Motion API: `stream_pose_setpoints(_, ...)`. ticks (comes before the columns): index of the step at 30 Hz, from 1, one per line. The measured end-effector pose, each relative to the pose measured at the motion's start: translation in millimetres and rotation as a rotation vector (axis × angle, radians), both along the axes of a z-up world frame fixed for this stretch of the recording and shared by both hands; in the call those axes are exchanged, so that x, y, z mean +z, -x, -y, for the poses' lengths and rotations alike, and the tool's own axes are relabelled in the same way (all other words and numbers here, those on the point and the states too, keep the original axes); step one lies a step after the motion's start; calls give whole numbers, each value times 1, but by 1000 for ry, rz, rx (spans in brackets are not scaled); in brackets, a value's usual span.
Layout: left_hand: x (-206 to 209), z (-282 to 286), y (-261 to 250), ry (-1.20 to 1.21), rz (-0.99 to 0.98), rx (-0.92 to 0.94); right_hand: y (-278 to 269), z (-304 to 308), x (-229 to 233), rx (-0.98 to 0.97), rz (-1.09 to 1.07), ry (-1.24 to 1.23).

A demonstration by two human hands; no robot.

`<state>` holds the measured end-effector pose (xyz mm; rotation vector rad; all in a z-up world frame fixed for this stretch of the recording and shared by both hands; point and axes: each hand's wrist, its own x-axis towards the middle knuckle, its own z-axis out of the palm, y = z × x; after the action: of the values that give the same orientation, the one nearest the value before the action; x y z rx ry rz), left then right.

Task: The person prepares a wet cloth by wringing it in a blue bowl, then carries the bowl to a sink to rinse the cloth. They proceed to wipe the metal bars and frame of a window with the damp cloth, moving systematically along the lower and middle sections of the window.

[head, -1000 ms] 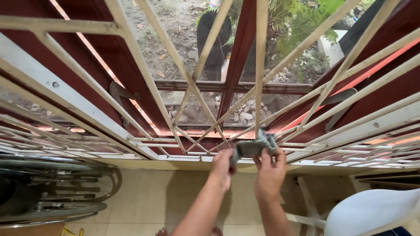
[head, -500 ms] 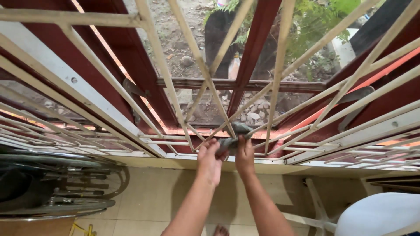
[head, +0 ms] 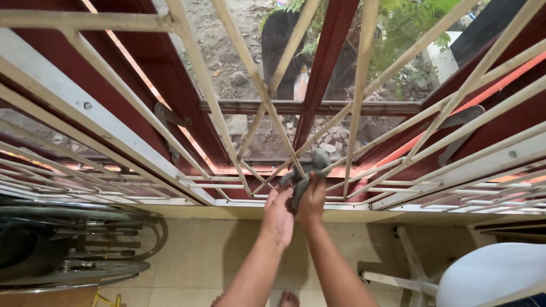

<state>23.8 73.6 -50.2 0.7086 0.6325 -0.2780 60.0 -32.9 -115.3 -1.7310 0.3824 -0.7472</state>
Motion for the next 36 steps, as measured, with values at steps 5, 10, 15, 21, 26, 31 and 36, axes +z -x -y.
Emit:
stream_pose_setpoints(5,14,-15,2,-49,-50,-38,-3,35,-61,336,-250,-281)
stream_pose_setpoints(10,21,-10,2,-9,-72,-40,0,13,65,171,-178,-367)
stream_pose_setpoints(15,29,-5,2,46,-88,2,-9,-10,70,-70,-122,-359)
stream_pose_setpoints(21,-4,-3,4,-21,-102,-34,-29,38,-71,243,-438,-252)
stream_pose_setpoints(26,-25,-10,-2,-116,-10,-66,-5,-8,23,173,-616,-333)
stream_pose_setpoints(31,11,-7,6,-71,-27,2,26,-67,177,55,-648,-738)
stream_pose_setpoints(36,54,-15,13,-34,42,18,23,-90,187,63,-396,-1069)
